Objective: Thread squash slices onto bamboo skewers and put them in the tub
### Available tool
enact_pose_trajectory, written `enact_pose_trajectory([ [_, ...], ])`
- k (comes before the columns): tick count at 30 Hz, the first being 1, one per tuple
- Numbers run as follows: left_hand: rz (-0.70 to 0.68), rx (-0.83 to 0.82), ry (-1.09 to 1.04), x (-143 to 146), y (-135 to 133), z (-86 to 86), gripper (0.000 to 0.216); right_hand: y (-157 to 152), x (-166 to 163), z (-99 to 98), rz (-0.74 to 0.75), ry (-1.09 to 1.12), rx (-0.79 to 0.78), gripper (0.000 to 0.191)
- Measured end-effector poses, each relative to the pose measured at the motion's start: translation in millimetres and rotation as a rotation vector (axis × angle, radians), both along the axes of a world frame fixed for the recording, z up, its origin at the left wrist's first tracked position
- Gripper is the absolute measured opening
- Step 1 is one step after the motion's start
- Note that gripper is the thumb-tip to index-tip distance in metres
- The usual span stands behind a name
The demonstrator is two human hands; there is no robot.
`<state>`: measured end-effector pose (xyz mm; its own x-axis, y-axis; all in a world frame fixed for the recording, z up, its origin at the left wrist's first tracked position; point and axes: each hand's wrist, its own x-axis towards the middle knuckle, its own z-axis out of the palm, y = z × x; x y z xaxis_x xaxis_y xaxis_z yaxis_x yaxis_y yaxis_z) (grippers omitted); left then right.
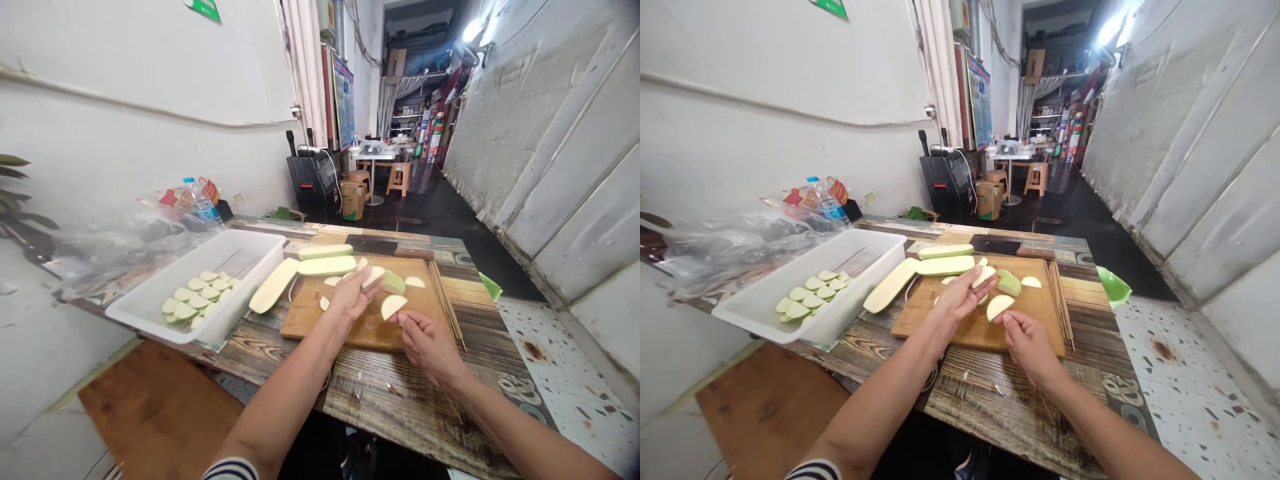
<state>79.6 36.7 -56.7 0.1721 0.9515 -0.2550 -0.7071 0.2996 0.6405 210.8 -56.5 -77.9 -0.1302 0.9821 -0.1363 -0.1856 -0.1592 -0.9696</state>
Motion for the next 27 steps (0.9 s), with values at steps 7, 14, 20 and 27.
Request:
enact_pose_trajectory([
  [7, 0.017, -0.004, 0.001, 2, -2, 2.2, 0.007, 1, 0, -3.5, -0.043, -0.17, 0.108, 0.039],
  [14, -0.014, 0.037, -0.028, 11, -6, -6.7, 0.005, 5, 1, -3.4, -0.092, -0.254, 0.168, 0.038],
  [20, -0.01, 0.037, -0.001, 16, -8, -9.5, 0.004, 8, 3, -4.7, -0.099, -0.305, 0.204, 0.036],
  [27, -0.051, 0.057, 0.108, 25, -17, -4.8, 0.01, 13, 7, -3.8, -0.136, -0.439, 0.279, 0.035],
])
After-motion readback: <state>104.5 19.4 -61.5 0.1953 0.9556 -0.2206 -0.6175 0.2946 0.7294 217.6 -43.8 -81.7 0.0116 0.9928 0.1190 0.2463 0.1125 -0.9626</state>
